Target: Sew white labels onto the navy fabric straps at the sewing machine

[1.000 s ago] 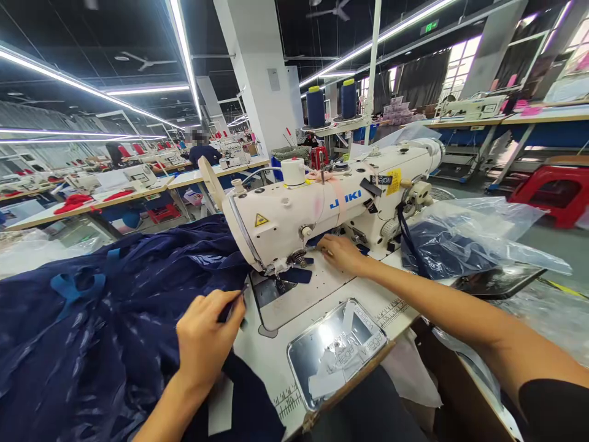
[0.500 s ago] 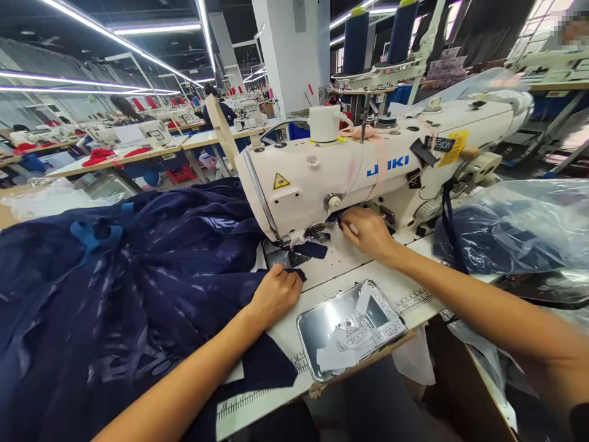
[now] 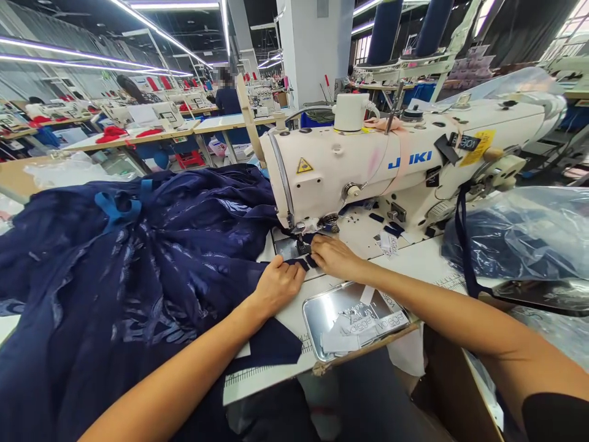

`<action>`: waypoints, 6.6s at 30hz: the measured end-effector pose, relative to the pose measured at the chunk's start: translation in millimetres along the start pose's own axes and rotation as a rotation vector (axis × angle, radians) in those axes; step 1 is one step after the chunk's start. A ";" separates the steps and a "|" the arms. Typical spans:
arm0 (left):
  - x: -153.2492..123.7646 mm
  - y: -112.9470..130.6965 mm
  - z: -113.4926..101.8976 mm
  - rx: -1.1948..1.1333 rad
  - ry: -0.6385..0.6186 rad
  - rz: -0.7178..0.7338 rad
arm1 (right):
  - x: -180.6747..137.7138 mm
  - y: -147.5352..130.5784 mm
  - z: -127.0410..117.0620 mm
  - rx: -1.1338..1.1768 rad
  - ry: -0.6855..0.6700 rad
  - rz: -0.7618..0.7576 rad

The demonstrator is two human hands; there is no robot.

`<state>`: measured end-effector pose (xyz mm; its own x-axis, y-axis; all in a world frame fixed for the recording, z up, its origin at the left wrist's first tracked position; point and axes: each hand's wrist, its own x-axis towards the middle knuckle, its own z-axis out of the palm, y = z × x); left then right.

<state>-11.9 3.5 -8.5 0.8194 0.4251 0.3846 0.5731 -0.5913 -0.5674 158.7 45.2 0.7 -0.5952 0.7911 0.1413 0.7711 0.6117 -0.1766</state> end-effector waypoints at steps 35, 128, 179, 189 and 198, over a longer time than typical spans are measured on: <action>-14.6 -26.0 -20.2 -0.606 -0.215 -0.099 | -14.6 11.2 3.2 -0.252 0.005 -0.542; 11.1 -22.5 23.5 -0.282 -0.055 -0.162 | 6.6 45.1 22.9 0.314 0.244 -0.456; 6.4 -45.3 27.9 -0.575 -0.273 -0.340 | 4.5 36.6 17.6 -0.017 0.133 -0.355; 13.4 -21.2 14.6 -0.185 -0.233 -0.424 | 10.6 32.7 17.7 -0.053 0.162 -0.201; 13.3 -28.0 17.8 -0.125 -0.304 -0.476 | 0.2 18.6 -7.5 -0.270 0.057 -0.230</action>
<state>-17.3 37.9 -0.5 0.4409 0.8310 0.3392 0.8899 -0.3557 -0.2854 174.6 56.7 4.7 -0.7524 0.6265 0.2033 0.6549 0.7448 0.1285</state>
